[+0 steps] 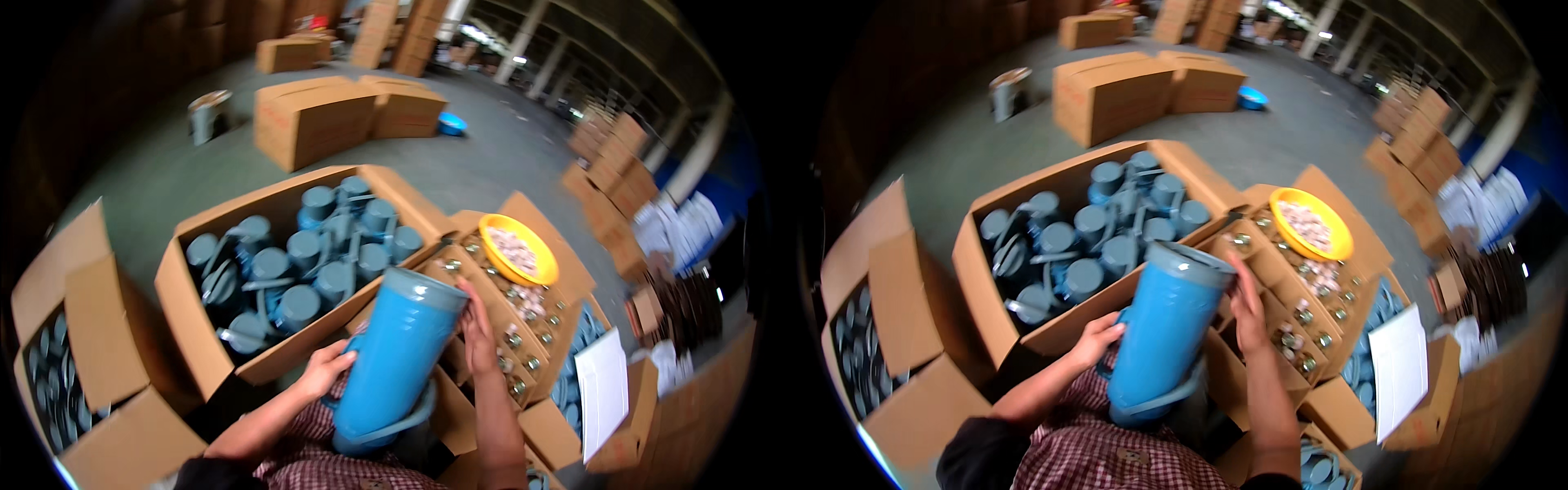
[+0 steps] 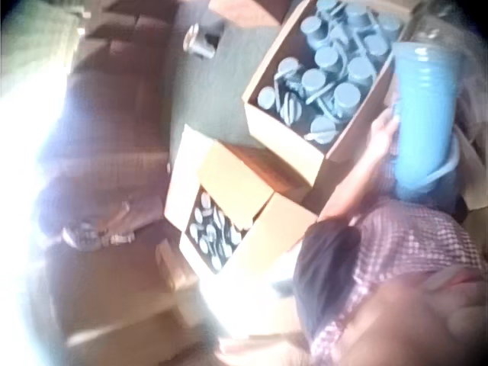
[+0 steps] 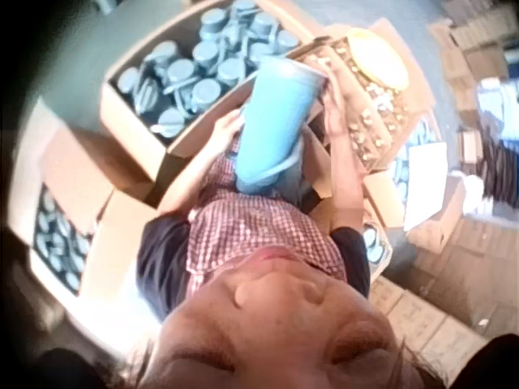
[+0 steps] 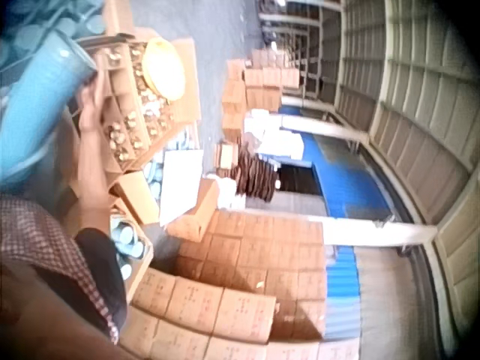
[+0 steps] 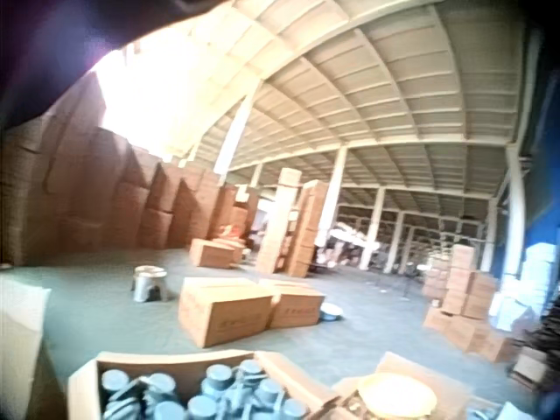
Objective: The person assembles thermos flasks by placing a glass liner into a plastic shell, inserting a small part, and then screwing on the bottom base. They repeat these actions for several units, picking components from large boxes and placing the completed units into a partitioned cardboard container.
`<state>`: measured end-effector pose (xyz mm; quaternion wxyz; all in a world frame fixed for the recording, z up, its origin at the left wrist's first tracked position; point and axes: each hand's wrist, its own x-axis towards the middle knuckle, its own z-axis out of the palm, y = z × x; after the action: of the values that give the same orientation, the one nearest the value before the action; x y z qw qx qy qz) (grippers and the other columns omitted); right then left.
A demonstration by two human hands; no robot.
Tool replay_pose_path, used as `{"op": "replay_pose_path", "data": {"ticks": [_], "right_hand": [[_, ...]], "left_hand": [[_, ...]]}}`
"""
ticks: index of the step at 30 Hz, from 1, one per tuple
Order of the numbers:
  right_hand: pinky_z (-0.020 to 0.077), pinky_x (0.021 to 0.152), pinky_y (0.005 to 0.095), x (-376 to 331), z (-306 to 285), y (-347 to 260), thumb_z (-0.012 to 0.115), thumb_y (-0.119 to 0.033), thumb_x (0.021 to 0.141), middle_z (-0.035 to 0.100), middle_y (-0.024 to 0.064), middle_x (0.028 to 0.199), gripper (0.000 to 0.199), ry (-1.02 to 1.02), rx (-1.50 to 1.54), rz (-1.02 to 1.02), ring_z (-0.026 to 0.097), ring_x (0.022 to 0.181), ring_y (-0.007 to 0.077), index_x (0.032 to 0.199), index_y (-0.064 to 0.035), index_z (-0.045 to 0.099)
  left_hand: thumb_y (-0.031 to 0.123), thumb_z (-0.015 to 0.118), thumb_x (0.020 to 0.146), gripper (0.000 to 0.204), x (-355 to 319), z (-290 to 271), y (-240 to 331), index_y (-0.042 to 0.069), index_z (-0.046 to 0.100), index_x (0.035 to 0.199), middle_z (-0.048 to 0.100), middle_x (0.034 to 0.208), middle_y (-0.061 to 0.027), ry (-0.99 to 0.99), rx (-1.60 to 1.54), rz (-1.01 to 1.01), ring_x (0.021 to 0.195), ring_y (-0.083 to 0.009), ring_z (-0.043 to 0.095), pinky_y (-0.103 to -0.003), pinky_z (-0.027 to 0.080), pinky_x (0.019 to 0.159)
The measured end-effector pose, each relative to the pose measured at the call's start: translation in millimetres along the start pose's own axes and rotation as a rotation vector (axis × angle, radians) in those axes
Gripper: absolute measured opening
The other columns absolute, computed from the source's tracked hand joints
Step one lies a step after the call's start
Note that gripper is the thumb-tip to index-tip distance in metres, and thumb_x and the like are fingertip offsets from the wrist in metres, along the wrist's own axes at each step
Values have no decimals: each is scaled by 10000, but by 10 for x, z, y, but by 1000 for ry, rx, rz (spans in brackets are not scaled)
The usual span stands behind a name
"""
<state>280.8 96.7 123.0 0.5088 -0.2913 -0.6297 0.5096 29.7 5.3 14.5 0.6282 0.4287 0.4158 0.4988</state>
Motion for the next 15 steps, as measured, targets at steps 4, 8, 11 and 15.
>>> {"op": "replay_pose_path", "data": {"ticks": [4,8,11,15], "right_hand": [[190,1131,433,-723,184,355,527,-549,878,349,179,1466,818,-64,-2,206,286,1379,303,1433,8,302],[294,1073,431,-1233,245,281,669,-423,775,530,175,1236,514,-108,-150,97,472,1208,291,1100,-36,576],[379,987,426,-1376,102,26,801,-225,599,647,85,823,282,-315,-586,30,617,853,240,762,-64,636],[497,752,391,-1535,452,152,781,-129,601,585,75,679,178,-393,-700,-129,581,665,269,672,-71,628]], "left_hand": [[250,537,940,440,-196,-147,-475,93,494,1349,638,982,-54,154,155,-224,864,-100,579,-258,463,803],[41,551,855,284,-360,-153,-478,30,580,1138,632,864,-52,289,-141,-102,695,-130,602,-260,494,619],[-107,498,749,231,-323,-136,-267,29,570,922,602,772,-47,386,-413,-124,608,-133,571,-243,435,500],[-112,467,686,252,-53,-241,-175,50,552,860,563,698,-43,493,-541,-152,456,-129,477,-244,308,358]]}}
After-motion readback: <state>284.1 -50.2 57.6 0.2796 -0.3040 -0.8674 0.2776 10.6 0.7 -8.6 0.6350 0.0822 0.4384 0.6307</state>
